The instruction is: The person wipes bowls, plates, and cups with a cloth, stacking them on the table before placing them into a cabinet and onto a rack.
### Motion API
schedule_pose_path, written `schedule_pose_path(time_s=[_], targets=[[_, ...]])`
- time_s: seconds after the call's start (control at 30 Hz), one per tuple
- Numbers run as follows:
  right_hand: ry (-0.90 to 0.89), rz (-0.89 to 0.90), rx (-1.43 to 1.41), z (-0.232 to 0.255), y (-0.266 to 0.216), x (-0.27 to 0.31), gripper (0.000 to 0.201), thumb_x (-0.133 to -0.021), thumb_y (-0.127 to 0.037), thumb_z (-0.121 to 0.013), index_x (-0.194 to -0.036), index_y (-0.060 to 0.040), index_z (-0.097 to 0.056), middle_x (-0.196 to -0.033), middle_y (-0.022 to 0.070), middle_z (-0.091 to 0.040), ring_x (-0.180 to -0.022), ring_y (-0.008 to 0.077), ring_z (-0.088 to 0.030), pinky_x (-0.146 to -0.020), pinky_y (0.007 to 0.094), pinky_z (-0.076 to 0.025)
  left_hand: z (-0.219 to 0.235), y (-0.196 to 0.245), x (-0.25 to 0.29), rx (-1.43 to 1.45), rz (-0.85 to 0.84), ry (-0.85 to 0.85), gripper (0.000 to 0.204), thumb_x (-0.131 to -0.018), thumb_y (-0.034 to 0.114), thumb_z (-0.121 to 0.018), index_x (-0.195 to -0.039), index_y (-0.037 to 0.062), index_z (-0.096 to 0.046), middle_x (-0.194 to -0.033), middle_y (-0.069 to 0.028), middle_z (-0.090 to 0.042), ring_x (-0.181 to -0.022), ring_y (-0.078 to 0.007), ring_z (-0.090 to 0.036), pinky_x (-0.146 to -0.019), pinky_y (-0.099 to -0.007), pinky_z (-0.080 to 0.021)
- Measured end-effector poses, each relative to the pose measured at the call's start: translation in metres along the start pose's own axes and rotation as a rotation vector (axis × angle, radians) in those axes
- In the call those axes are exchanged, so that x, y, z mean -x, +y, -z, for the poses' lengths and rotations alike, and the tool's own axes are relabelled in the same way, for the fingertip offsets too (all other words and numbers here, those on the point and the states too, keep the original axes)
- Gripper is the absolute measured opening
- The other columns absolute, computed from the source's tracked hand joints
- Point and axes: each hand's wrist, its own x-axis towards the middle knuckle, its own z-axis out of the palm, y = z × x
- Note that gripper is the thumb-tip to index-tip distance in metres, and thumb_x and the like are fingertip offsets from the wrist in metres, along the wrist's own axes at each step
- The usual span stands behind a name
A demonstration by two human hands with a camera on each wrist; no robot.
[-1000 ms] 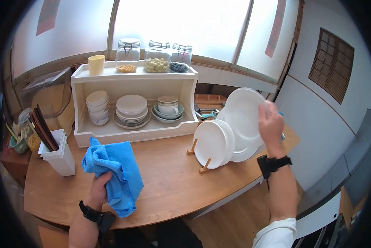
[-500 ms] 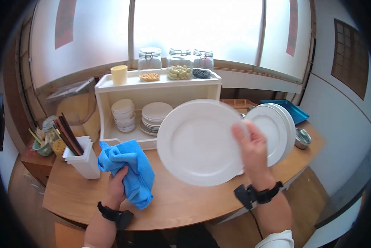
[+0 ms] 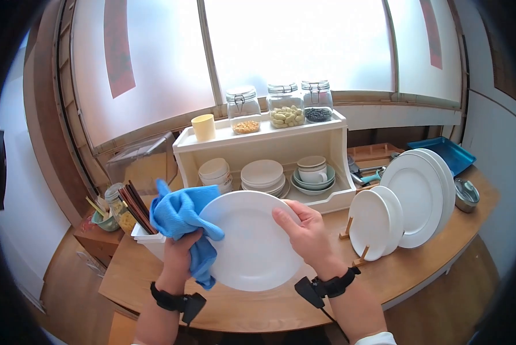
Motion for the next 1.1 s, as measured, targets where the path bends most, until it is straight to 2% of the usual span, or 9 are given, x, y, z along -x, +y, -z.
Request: schedule_pose_path(time_s=[0.17,0.3,0.57,0.7,0.77,0.8,0.83,0.9,1.1], targets=[[0.341,0.156,-0.459,-0.023,0.015,-0.024,0.026,-0.096,-0.021,-0.059,-0.114,-0.0026,-0.061,-0.096,0.0026,-0.066,-0.085,0.0082,-0.06,-0.076,0.024,-0.05,-0.044,-0.05,0.043,0.141,-0.027,0.317,0.039,-0.089,0.01,-0.062,-0.126,0.0034,-0.051,-0.115,-0.008,-0.058,-0.107,-0.0224,-0.056,-0.097,-0.0362,-0.044],[0.411,0.121,-0.485,-0.049,0.036,-0.019,0.025,-0.099,-0.021,-0.053,-0.118,-0.0054,-0.05,-0.104,0.003,-0.061,-0.092,0.0072,-0.057,-0.08,0.0246,-0.049,-0.061,-0.057,0.048,0.199,-0.065,0.35,0.039,-0.092,0.014,-0.059,-0.128,0.0039,-0.049,-0.117,-0.008,-0.057,-0.109,-0.022,-0.054,-0.099,-0.0358,-0.042],[0.035,-0.077,-0.552,-0.011,0.019,0.004,0.038,-0.097,-0.025,-0.056,-0.126,-0.0035,-0.047,-0.11,0.0071,-0.06,-0.099,0.0123,-0.06,-0.08,0.0265,-0.051,0.008,0.0,0.011,0.208,-0.082,0.15,0.044,-0.078,0.004,-0.063,-0.121,0.0011,-0.054,-0.116,-0.0095,-0.06,-0.108,-0.0247,-0.058,-0.097,-0.0383,-0.046],[0.114,-0.264,-0.446,0.001,0.027,0.011,0.042,-0.096,-0.029,-0.057,-0.122,0.0039,-0.053,-0.111,0.0113,-0.063,-0.098,0.0181,-0.063,-0.082,0.0307,-0.052,-0.001,0.004,0.005,-0.054,0.011,0.006,0.048,-0.075,-0.004,-0.07,-0.12,0.0021,-0.056,-0.117,-0.0087,-0.06,-0.106,-0.0239,-0.059,-0.094,-0.0369,-0.047],[0.231,-0.248,-0.361,0.002,0.029,0.014,0.04,-0.096,-0.029,-0.058,-0.119,0.0037,-0.056,-0.105,0.0097,-0.065,-0.094,0.0166,-0.063,-0.08,0.0301,-0.051,-0.009,-0.006,-0.007,-0.518,-0.351,0.005,0.048,-0.075,-0.003,-0.07,-0.12,0.0,-0.056,-0.119,-0.0118,-0.059,-0.11,-0.0262,-0.057,-0.095,-0.0391,-0.046],[0.23,-0.251,-0.361,0.003,0.031,0.015,0.04,-0.096,-0.029,-0.058,-0.119,0.0037,-0.056,-0.105,0.0097,-0.065,-0.094,0.0166,-0.063,-0.08,0.0301,-0.051,-0.002,-0.001,-0.022,-0.743,-0.52,-0.248,0.057,-0.072,0.0,-0.07,-0.126,-0.0007,-0.053,-0.129,-0.0185,-0.053,-0.122,-0.0332,-0.049,-0.103,-0.0451,-0.038],[0.235,-0.223,-0.318,0.004,0.033,0.015,0.04,-0.096,-0.031,-0.057,-0.117,0.0038,-0.057,-0.103,0.0093,-0.065,-0.092,0.0156,-0.063,-0.079,0.0293,-0.051,-0.008,0.0,-0.026,-0.744,-0.518,-0.246,0.057,-0.072,0.0,-0.07,-0.126,-0.0007,-0.053,-0.129,-0.0185,-0.053,-0.122,-0.0332,-0.049,-0.103,-0.0451,-0.038],[0.241,-0.194,-0.281,0.005,0.036,0.014,0.041,-0.096,-0.032,-0.056,-0.115,0.004,-0.058,-0.101,0.009,-0.066,-0.09,0.0146,-0.062,-0.077,0.0285,-0.051,-0.044,0.011,-0.023,-1.375,-0.741,-0.099,0.065,-0.07,0.009,-0.071,-0.131,0.0012,-0.05,-0.14,-0.0218,-0.043,-0.132,-0.0381,-0.038,-0.109,-0.0495,-0.028],[0.062,-0.1,-0.639,0.032,0.081,0.015,0.053,-0.1,-0.044,-0.044,-0.111,0.0053,-0.06,-0.101,0.0093,-0.065,-0.085,0.0127,-0.061,-0.074,0.0263,-0.05,-0.104,-0.017,0.022,-1.399,-0.682,-0.645,0.069,-0.071,0.022,-0.071,-0.134,0.0059,-0.05,-0.145,-0.0172,-0.04,-0.137,-0.0368,-0.033,-0.112,-0.0481,-0.024]])
